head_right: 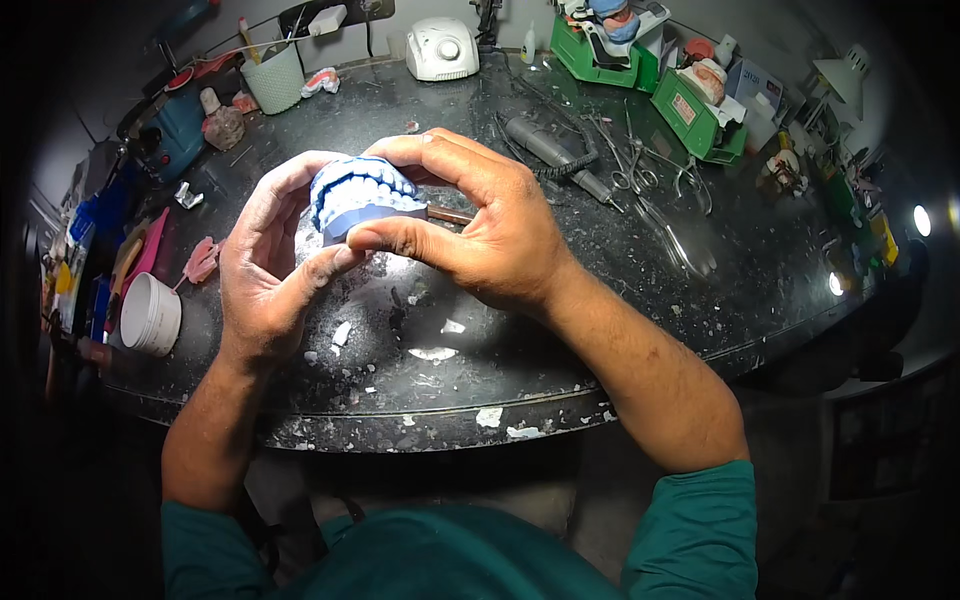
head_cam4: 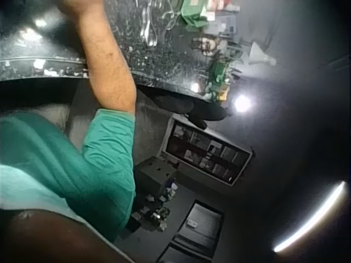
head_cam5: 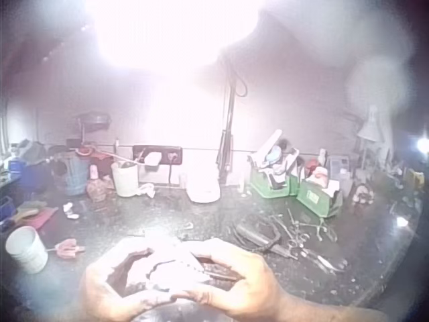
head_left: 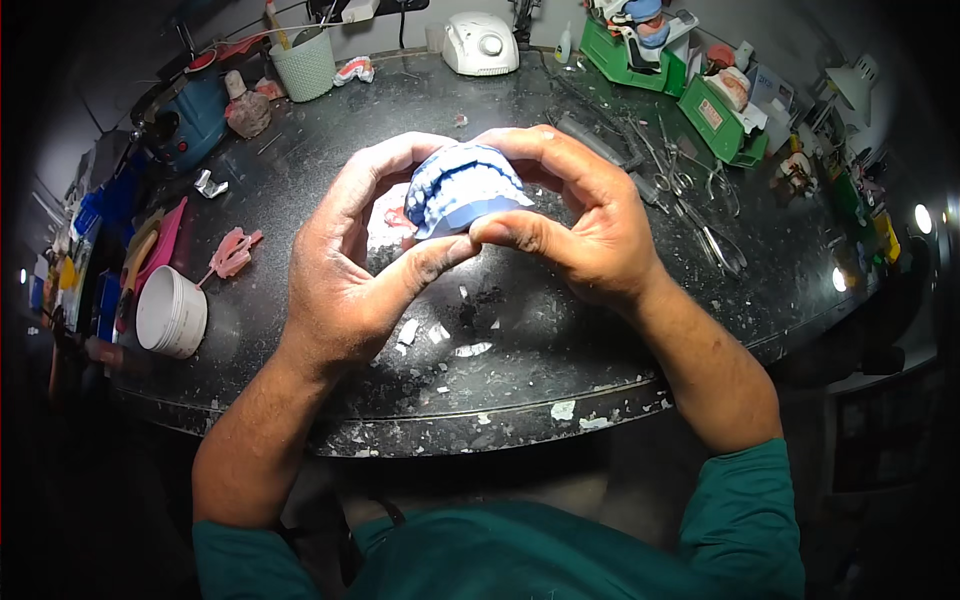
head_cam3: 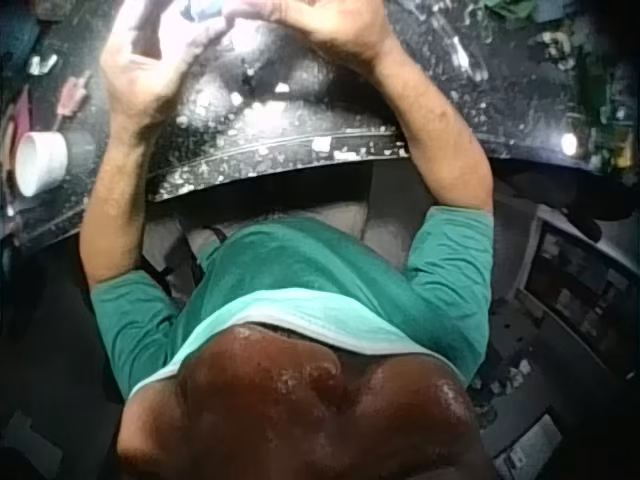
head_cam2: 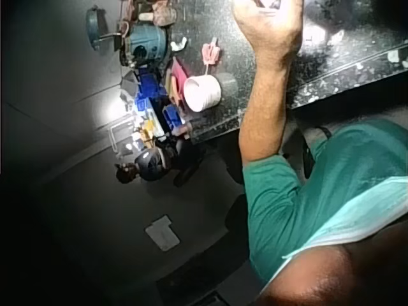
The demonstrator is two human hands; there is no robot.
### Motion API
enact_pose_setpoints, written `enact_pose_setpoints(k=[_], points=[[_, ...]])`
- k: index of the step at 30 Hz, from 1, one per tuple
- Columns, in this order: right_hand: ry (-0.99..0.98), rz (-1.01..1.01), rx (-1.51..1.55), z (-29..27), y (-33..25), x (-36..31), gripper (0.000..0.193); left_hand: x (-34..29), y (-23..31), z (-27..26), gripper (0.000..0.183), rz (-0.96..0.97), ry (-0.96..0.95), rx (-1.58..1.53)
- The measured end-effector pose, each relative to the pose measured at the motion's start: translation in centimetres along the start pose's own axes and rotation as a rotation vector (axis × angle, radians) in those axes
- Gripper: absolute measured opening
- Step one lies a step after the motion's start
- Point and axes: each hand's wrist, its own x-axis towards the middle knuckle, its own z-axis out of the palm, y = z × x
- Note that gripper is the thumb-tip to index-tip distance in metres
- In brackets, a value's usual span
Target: The person holds a pink dental prosthesis and uses a rotary grinding tool to smooth and shape its surface. They frequently switch to a metal file to scrape and refine specific areas, alternating between the two tools to achieve the desired finish.
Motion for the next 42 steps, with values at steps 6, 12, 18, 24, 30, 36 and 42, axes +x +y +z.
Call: enact_pose_setpoints(k=[6, 12, 18, 24, 30, 36, 42], points=[[0.021, 0.013, 0.024, 0.2, 0.1, 0.1, 0.047, 0.1, 0.1, -0.2, 0.065, -0.058, -0.013, -0.046], [-0.012, -0.148, -0.242, -0.6, -0.5, 0.6, 0.049, 0.2, -0.5, -0.5, 0.060, 0.028, -0.037, 0.030], [-0.022, 0.032, -0.058, -1.3, 0.7, 0.5, 0.100, 0.4, -1.2, -0.9, 0.059, 0.021, 0.000, 0.086], [0.188, 0.090, -0.167, -4.6, 3.8, 1.0, 0.072, 0.6, -0.2, -1.0, 0.054, 0.070, 0.034, 0.305], [0.253, 0.099, -0.232, -5.3, 5.0, 1.0, 0.043, -0.2, 1.8, -2.8, 0.054, 0.240, 0.108, 0.417], [0.229, 0.130, -0.258, -5.1, 4.9, 0.5, 0.035, -4.6, 8.5, -11.1, 0.069, 0.271, 0.215, 0.542], [0.211, 0.131, -0.337, -4.8, 2.9, 0.6, 0.028, -17.6, 15.9, -41.7, 0.049, 0.141, 0.562, 1.161]])
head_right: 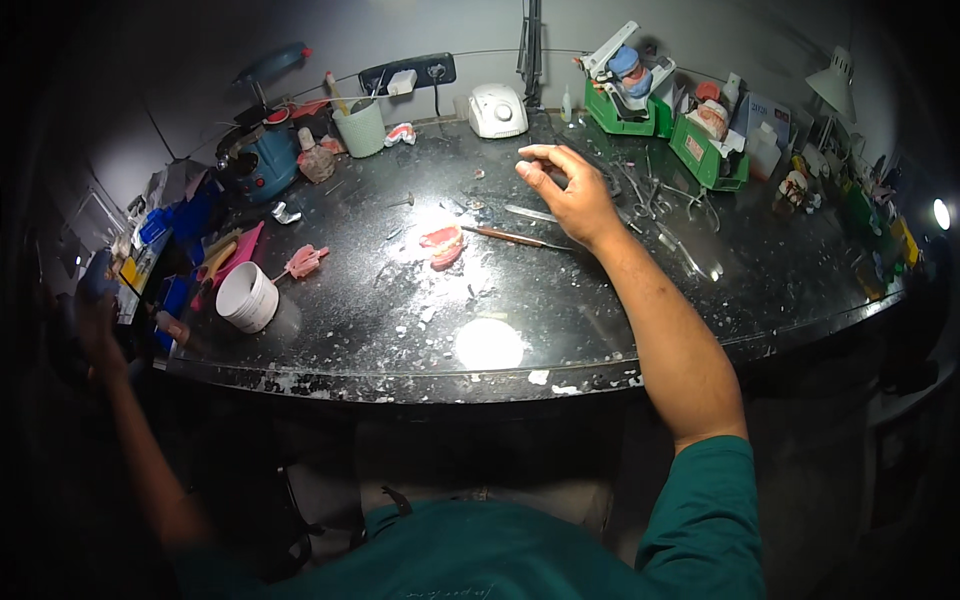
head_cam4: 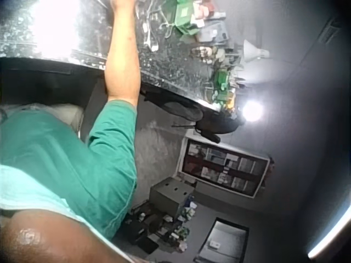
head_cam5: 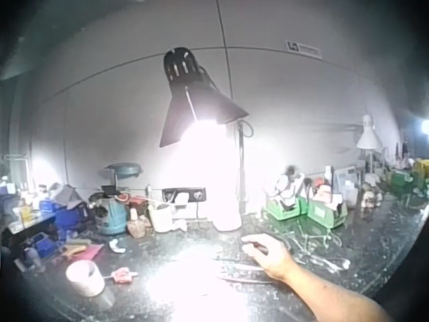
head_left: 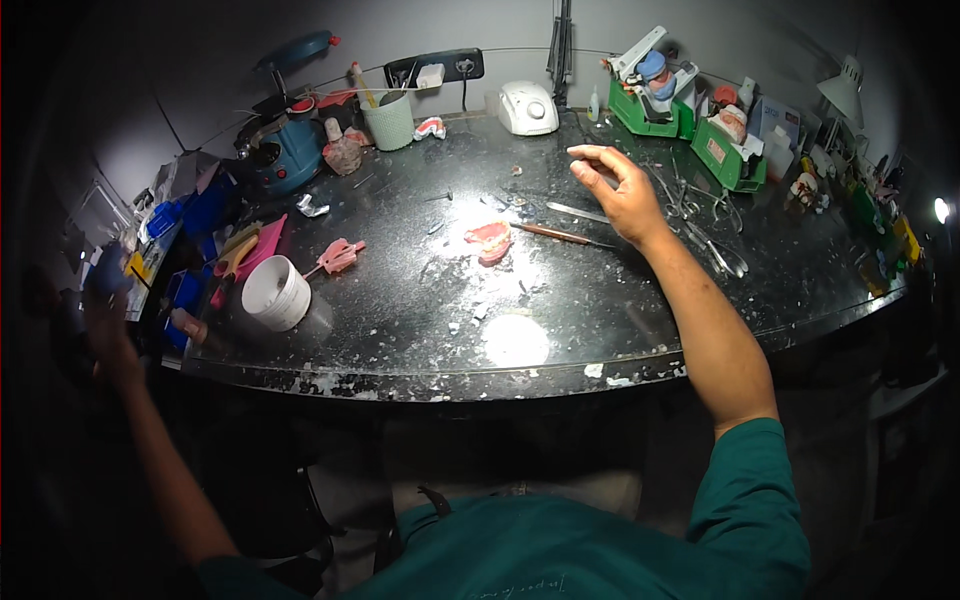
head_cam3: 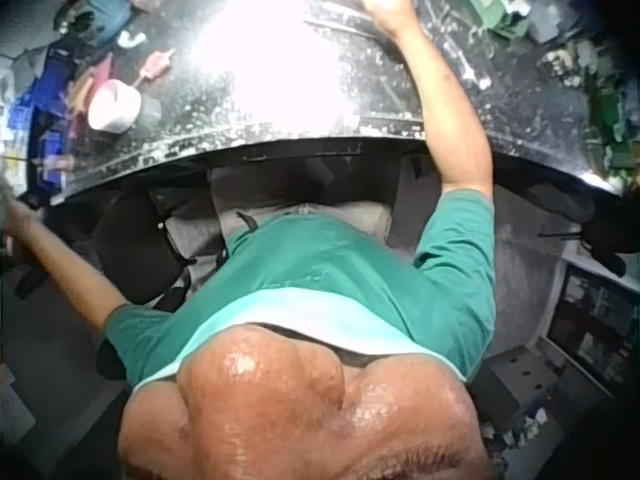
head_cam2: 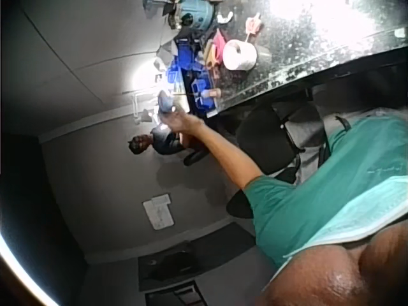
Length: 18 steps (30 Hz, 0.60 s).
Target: The person holds a pink dental prosthesis and uses a rotary grinding tool to smooth and shape its surface. They frequently switch to a metal file to scrape and refine specific areas, alternating between the two tools to achieve the desired finish.
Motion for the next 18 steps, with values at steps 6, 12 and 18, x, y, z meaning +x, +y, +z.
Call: enact_pose_setpoints(k=[6, 12, 18], points=[[-0.008, -0.086, -0.190, -1.0, -1.4, -0.4, 0.027, -3.8, -23.8, -22.7, 0.051, 0.010, -0.024, 0.832], [-0.038, -0.042, -0.416, -3.9, -3.4, -2.9, 0.026, -9.5, -31.7, -22.9, 0.059, -0.450, 0.076, -0.252], [-0.018, 0.091, -0.531, -8.2, -5.4, -7.1, 0.021, -12.2, -33.7, -21.7, 0.069, -0.597, 0.191, -0.503]])
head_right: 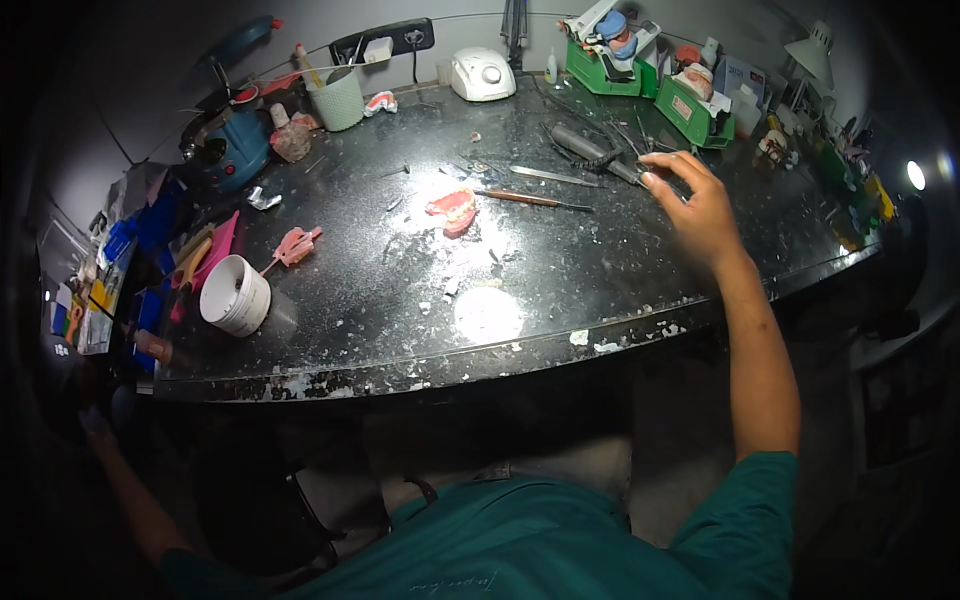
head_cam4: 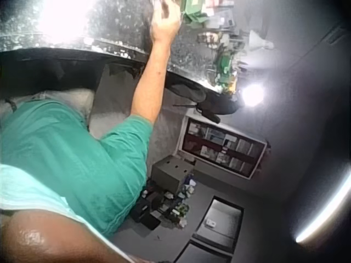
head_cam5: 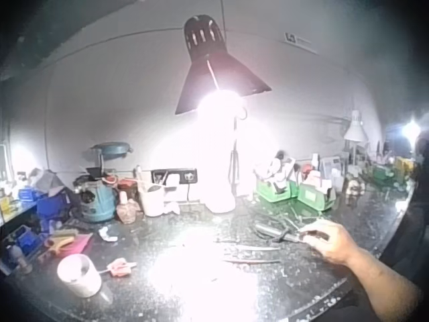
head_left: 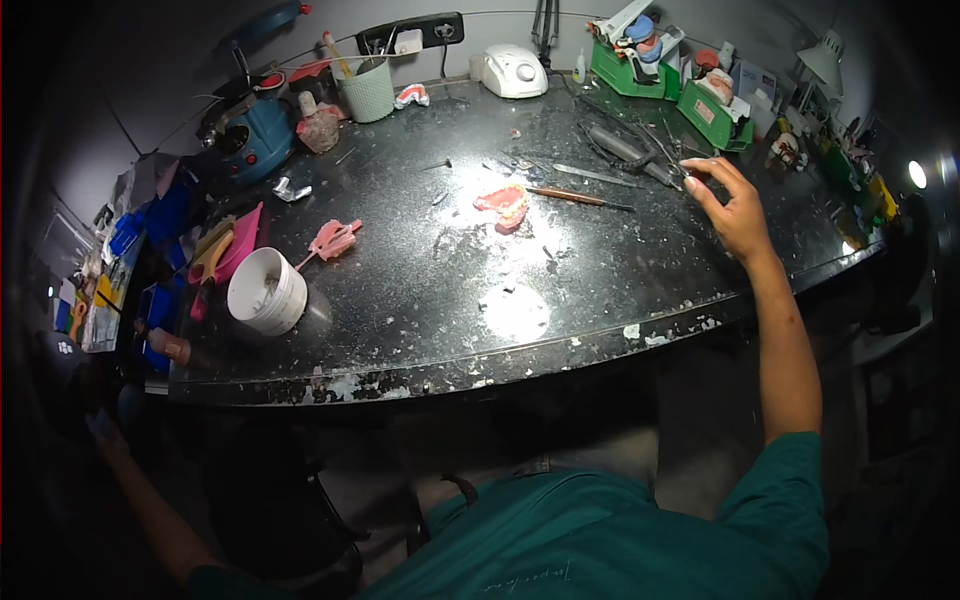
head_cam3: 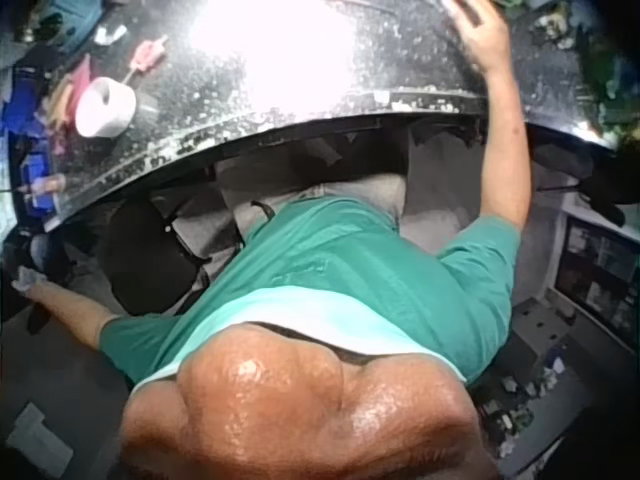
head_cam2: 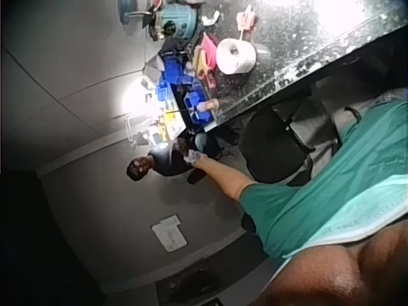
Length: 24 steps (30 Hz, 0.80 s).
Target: The person holds a pink dental prosthesis and uses a rotary grinding tool to smooth and shape its surface. They frequently switch to a metal file to scrape and refine specific areas, alternating between the two tools to achieve the desired finish.
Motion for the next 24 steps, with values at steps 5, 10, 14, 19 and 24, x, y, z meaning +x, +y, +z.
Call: enact_pose_setpoints(k=[5, 10, 14, 19, 24], points=[[0.010, 0.100, -0.102, -3.1, 2.3, -2.6, 0.019, 2.2, -1.3, 2.8, 0.066, -0.151, 0.364, -0.192], [-0.036, 0.147, -0.136, -3.3, 2.4, -3.6, 0.018, 2.7, -1.7, 3.2, 0.063, -0.244, 0.012, -0.423], [-0.049, 0.138, -0.092, -2.5, 3.6, -3.7, 0.019, 1.8, 0.8, 2.6, 0.063, -0.307, -0.538, -0.527], [-0.093, 0.117, -0.128, -2.4, 2.4, -2.9, 0.020, -2.5, -1.2, 8.5, 0.056, -0.379, -0.288, -0.504], [-0.119, 0.134, -0.105, -1.9, 2.8, -3.2, 0.020, -2.5, 2.1, 8.6, 0.057, -0.545, -0.433, -0.657]])
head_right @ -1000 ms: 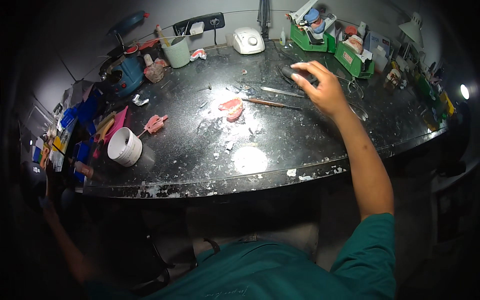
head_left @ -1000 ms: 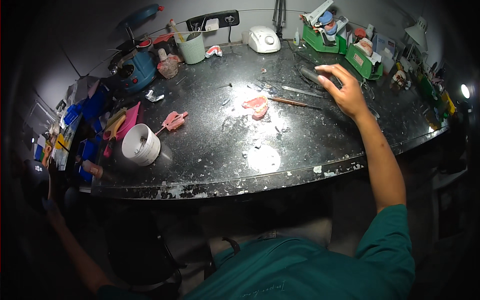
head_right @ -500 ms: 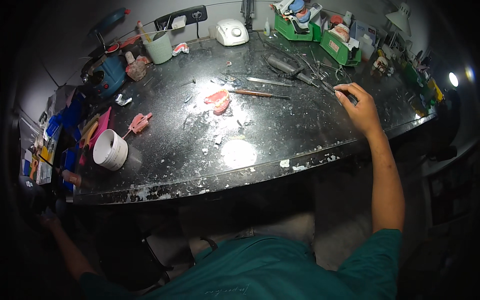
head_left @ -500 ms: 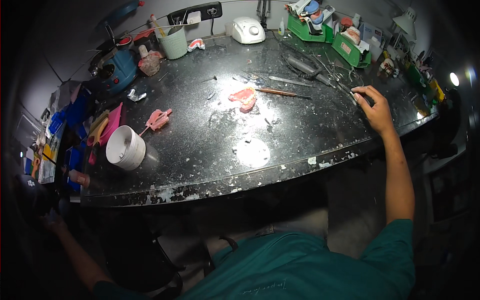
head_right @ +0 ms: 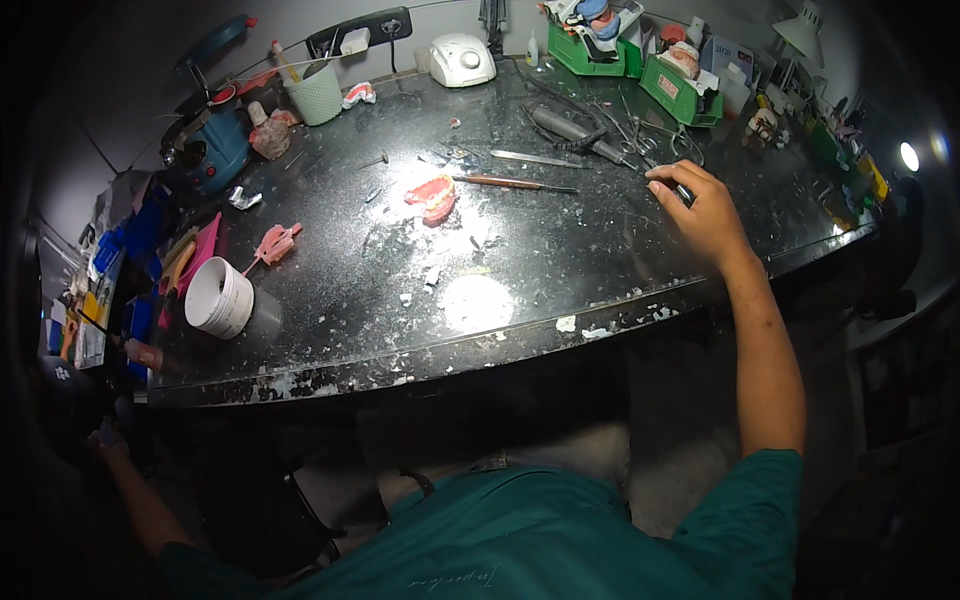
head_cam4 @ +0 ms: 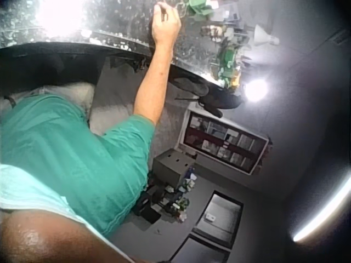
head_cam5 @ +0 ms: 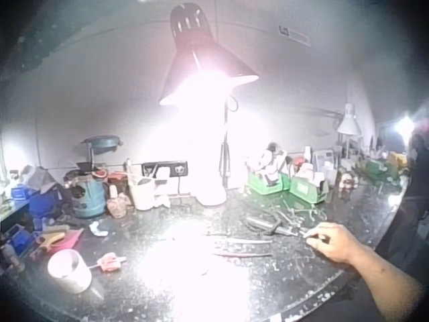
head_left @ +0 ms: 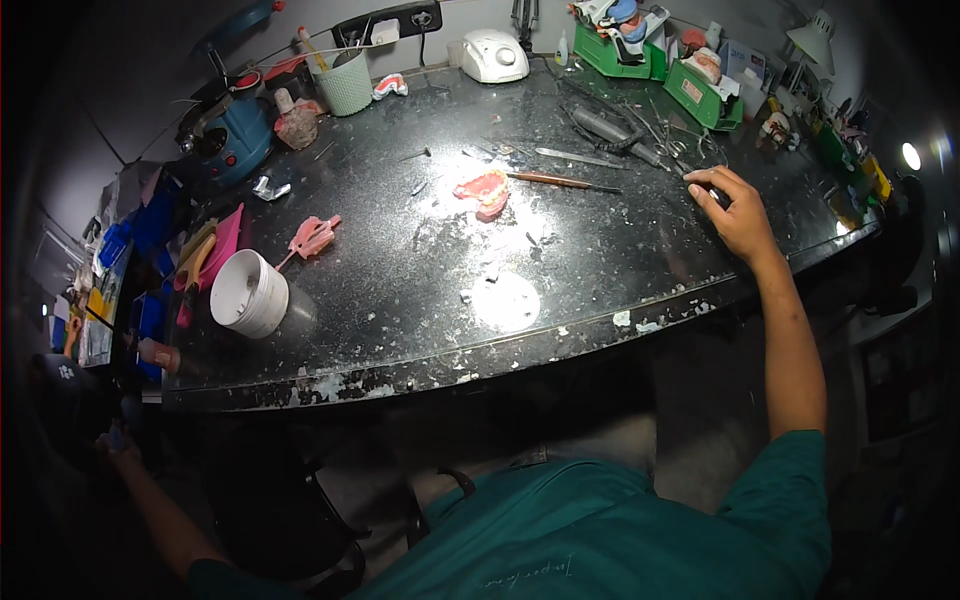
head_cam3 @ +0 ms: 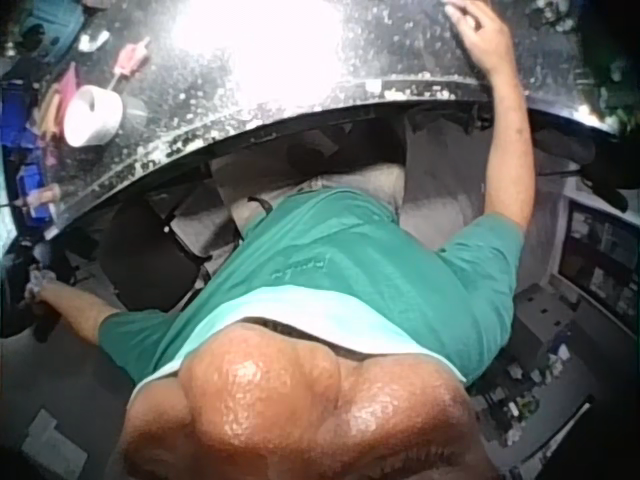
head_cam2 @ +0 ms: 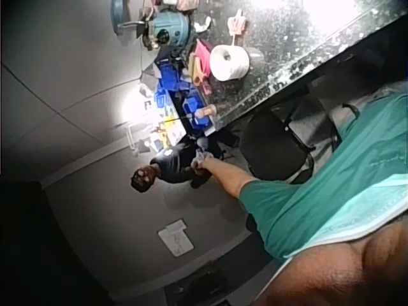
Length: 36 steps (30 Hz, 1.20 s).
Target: The person holds a pink dental prosthesis and uses a rotary grinding tool to smooth and shape its surface. They frequently switch to a metal file to scrape and refine specific areas, alternating between the two tools to achieve the desired finish.
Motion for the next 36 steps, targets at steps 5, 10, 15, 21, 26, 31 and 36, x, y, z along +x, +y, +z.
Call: enact_pose_setpoints(k=[5, 10, 15, 21, 26, 31, 36], points=[[-0.007, -0.008, -0.005, 0.0, -0.3, -0.1, 0.021, -2.1, 0.4, -0.3, 0.061, 0.135, 0.202, 0.337], [-0.019, 0.007, 0.028, 0.3, -1.0, 0.1, 0.021, -3.0, 1.3, -1.9, 0.054, 0.242, 0.664, 0.223], [-0.028, -0.079, -0.003, 1.1, -2.8, 1.0, 0.024, -0.9, 1.8, -4.1, 0.049, 0.303, 0.940, 0.351], [-0.174, -0.304, 0.108, 5.5, -6.4, 6.0, 0.027, 1.1, 3.9, 2.4, 0.038, 0.982, 1.181, 1.030], [-0.410, -0.604, 0.121, 10.2, -9.8, 11.2, 0.043, 1.2, -5.1, 37.7, 0.031, 1.541, 0.731, 1.490], [-0.500, -0.637, 0.154, 11.5, -8.9, 12.5, 0.031, 3.6, -22.5, 61.6, 0.035, 1.194, -0.426, 0.912], [-0.356, -0.757, 0.333, 14.0, -8.7, 12.3, 0.025, 6.3, -31.7, 68.1, 0.063, 0.353, -0.767, 1.156]])
